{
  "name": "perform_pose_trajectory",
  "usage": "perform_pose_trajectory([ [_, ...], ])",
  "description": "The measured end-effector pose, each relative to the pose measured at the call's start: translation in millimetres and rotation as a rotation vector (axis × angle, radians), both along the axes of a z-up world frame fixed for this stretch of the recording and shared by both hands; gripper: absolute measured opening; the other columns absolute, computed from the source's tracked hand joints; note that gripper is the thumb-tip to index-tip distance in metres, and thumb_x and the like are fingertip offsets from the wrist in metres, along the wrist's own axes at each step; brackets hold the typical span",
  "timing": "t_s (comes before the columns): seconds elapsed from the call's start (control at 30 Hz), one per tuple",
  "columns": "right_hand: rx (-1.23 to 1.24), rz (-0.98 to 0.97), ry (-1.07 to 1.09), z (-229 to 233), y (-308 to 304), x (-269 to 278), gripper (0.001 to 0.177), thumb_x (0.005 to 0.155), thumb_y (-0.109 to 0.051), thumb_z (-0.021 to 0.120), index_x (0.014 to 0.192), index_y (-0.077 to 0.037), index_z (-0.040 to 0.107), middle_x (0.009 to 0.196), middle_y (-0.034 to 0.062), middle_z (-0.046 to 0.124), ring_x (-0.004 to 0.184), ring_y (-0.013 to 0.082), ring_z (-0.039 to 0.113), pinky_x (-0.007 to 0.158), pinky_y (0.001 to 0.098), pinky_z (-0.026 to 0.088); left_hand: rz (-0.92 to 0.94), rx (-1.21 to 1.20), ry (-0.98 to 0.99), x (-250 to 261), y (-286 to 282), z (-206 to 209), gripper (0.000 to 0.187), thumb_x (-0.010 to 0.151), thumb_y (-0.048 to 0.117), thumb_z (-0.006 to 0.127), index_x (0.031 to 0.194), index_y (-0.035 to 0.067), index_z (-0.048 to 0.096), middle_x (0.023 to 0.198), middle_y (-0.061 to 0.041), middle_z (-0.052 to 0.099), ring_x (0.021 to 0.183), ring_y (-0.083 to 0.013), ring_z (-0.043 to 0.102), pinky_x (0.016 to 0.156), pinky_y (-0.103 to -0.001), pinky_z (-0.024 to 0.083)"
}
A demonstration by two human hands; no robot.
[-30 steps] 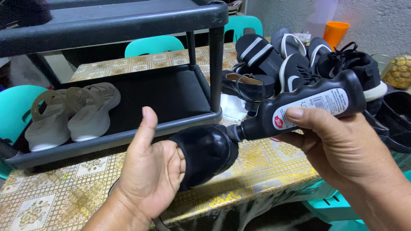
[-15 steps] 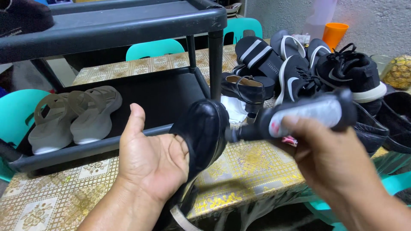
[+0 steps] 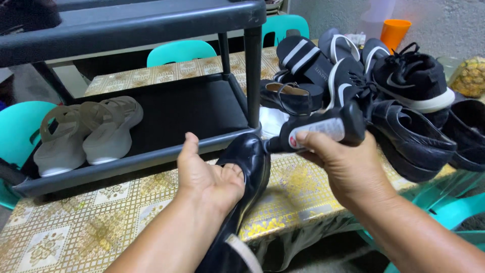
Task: Apply polish to a black shoe and buff it with the applicator.
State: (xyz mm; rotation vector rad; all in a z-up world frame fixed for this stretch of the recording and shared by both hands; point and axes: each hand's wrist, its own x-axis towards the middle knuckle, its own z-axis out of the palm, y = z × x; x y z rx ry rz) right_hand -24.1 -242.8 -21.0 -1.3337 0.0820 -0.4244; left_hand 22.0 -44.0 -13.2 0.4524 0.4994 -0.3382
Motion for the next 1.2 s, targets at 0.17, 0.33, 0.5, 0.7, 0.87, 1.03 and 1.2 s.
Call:
perform_pose_trajectory([
  [0.17, 0.053, -0.04, 0.079, -30, -2, -1, 0.023, 0.076, -0.006, 0.078, 0.097, -0.005, 0.067, 0.089, 0.006, 0.073, 0.081, 0.0184, 0.073, 0.077, 0.0372, 0.063, 0.004, -0.059, -0.007, 18, -15, -29, 0.103, 0.084, 0.068, 0.058, 0.147, -0.006, 0.025, 0.142, -0.034, 0.054, 0.127, -0.0388, 0.063, 0.107, -0.047, 0.051],
  [0.33, 0.102, -0.096, 0.108, -56, -4, -11, 0.027, 0.073, -0.003, 0.077, 0.098, -0.006, 0.065, 0.089, 0.0055, 0.072, 0.081, 0.0183, 0.073, 0.077, 0.0377, 0.064, -0.008, -0.027, 0.071, 32, -31, -42, 0.097, 0.086, 0.068, 0.058, 0.149, 0.0, 0.031, 0.142, -0.035, 0.052, 0.127, -0.041, 0.062, 0.108, -0.048, 0.05],
  [0.5, 0.072, -0.095, 0.268, -69, -1, -28, 0.024, 0.077, -0.005, 0.076, 0.1, -0.004, 0.07, 0.088, 0.0087, 0.075, 0.076, 0.022, 0.072, 0.068, 0.0391, 0.056, 0.018, 0.03, 0.117, 66, -45, -60, 0.098, 0.092, 0.064, 0.058, 0.151, -0.008, 0.028, 0.149, -0.037, 0.049, 0.135, -0.0374, 0.06, 0.113, -0.04, 0.048],
  [0.7, 0.245, -0.16, 0.227, -52, -17, -21, 0.027, 0.079, -0.006, 0.074, 0.104, -0.007, 0.063, 0.096, 0.0078, 0.073, 0.088, 0.021, 0.074, 0.079, 0.043, 0.063, -0.421, 0.302, 0.163, 64, -21, -15, 0.091, 0.103, 0.04, 0.058, 0.151, -0.018, 0.007, 0.158, -0.047, 0.015, 0.149, -0.0477, 0.019, 0.123, -0.052, 0.015],
  [0.87, 0.318, -0.136, 0.221, -45, -29, -15, 0.027, 0.081, -0.006, 0.071, 0.107, -0.009, 0.065, 0.101, 0.0058, 0.073, 0.094, 0.0197, 0.072, 0.084, 0.0458, 0.064, -0.422, 0.699, -0.208, 8, 25, 10, 0.05, 0.097, 0.026, 0.054, 0.131, -0.01, 0.051, 0.142, -0.035, 0.052, 0.131, -0.0405, 0.056, 0.113, -0.048, 0.04],
  [1.03, 0.457, -0.149, 0.311, -50, -27, -10, 0.023, 0.083, -0.007, 0.073, 0.104, -0.006, 0.065, 0.098, 0.0064, 0.07, 0.095, 0.0205, 0.071, 0.087, 0.046, 0.059, -0.344, 1.407, -0.415, -52, 26, 4, 0.024, 0.094, 0.01, 0.063, 0.114, 0.001, 0.073, 0.12, -0.023, 0.073, 0.113, -0.0367, 0.071, 0.102, -0.047, 0.053],
  [1.2, 0.406, -0.117, 0.288, -53, -23, -1, 0.023, 0.082, -0.006, 0.073, 0.103, -0.009, 0.063, 0.098, 0.0053, 0.07, 0.094, 0.0195, 0.072, 0.085, 0.0464, 0.059, -0.166, 1.898, -1.566, -86, 14, -25, 0.029, 0.071, 0.002, 0.069, 0.1, 0.004, 0.072, 0.109, -0.018, 0.067, 0.113, -0.0366, 0.059, 0.1, -0.049, 0.041],
])
